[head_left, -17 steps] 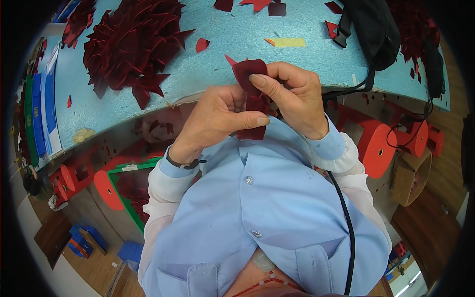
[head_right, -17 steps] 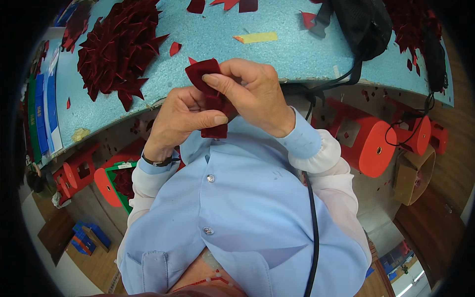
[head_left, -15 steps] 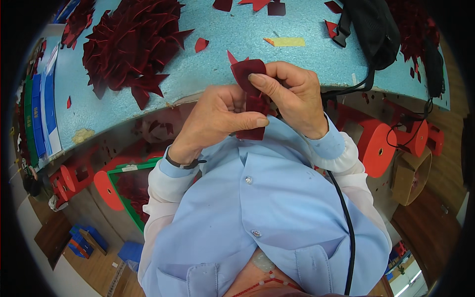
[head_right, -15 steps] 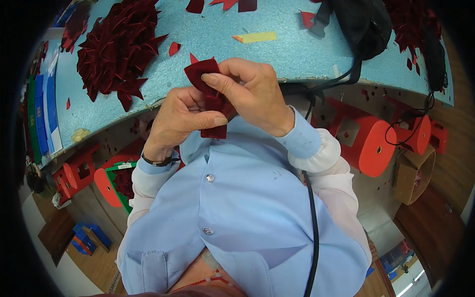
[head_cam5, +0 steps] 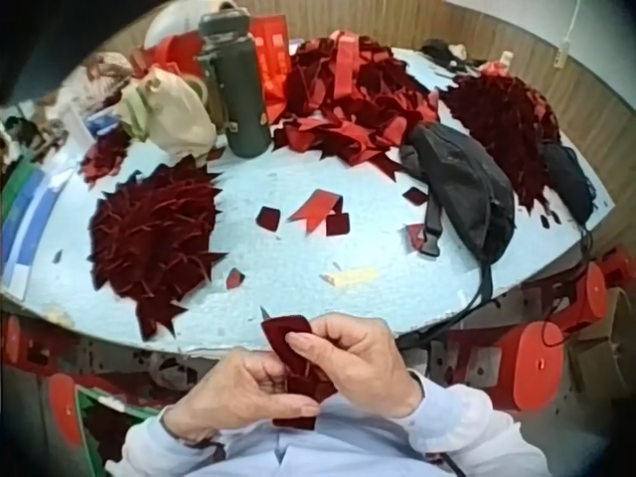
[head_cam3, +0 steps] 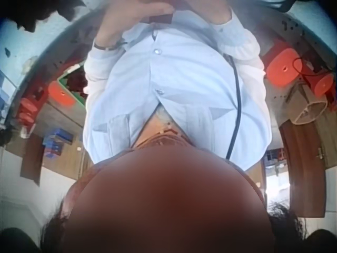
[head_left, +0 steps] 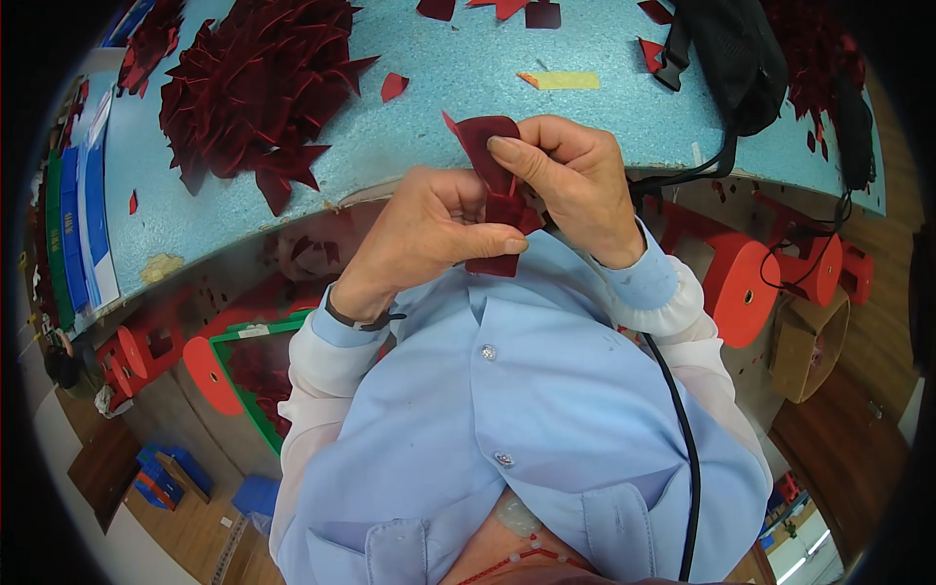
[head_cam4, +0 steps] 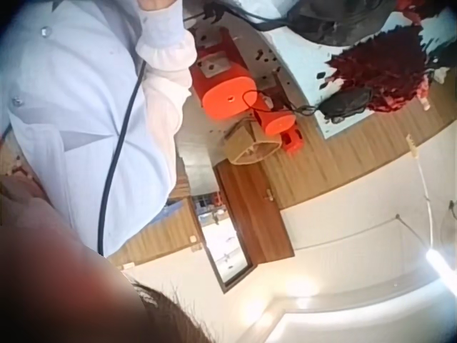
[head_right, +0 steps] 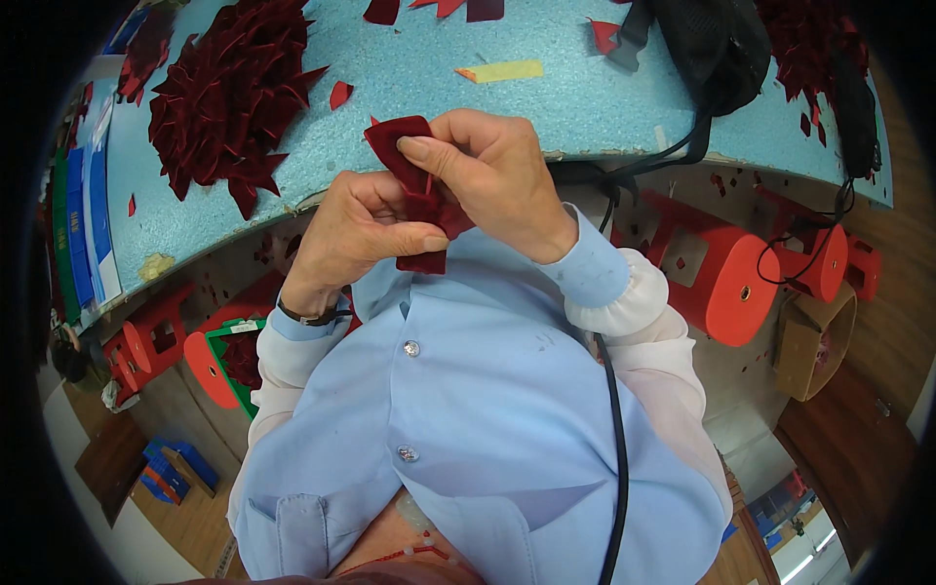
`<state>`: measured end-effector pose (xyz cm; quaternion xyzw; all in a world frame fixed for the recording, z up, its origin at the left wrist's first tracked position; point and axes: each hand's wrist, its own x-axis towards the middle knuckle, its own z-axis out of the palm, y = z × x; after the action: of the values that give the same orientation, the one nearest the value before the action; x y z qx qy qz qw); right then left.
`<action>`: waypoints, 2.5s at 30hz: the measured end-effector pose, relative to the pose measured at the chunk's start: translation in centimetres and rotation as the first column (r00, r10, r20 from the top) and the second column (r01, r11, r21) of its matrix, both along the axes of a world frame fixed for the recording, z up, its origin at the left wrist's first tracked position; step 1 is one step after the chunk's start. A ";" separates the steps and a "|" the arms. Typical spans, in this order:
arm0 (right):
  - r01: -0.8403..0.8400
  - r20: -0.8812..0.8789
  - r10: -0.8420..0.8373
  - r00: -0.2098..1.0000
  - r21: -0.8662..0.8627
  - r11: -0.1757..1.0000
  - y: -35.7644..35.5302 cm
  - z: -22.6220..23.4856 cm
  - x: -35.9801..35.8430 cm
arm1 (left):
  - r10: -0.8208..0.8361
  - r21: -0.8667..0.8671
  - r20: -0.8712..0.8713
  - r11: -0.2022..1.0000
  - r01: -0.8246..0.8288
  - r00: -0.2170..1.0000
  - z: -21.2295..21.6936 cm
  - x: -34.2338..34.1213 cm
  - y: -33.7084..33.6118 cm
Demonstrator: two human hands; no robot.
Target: Folding and assembling small red fabric bows at a workbench.
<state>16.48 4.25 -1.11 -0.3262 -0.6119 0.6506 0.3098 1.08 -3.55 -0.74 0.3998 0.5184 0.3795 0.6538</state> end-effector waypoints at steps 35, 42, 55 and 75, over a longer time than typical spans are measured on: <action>0.241 -0.052 -0.252 0.966 -0.159 0.957 0.7 0.1 0.0 | 0.519 0.706 -0.424 0.702 -0.088 0.742 0.0 1.1 -2.0; 0.250 -0.055 -0.267 0.962 -0.212 0.945 0.5 -0.1 -0.5 | 0.433 0.531 -0.421 0.830 -0.170 0.797 0.2 1.4 -1.4; 0.204 -0.023 -0.206 0.978 -0.072 0.976 0.9 -0.1 -0.2 | 0.471 0.384 -0.175 0.841 -0.381 0.864 -0.7 0.9 -1.1; -0.090 0.009 0.093 0.996 -0.159 0.983 1.4 1.4 0.4 | 0.328 0.153 -0.037 0.935 -0.319 0.944 1.3 -0.3 -0.5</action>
<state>16.86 5.61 0.28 -0.3266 -0.5752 0.7080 0.2475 0.77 -4.09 0.59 0.3670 0.5682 0.5060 0.5352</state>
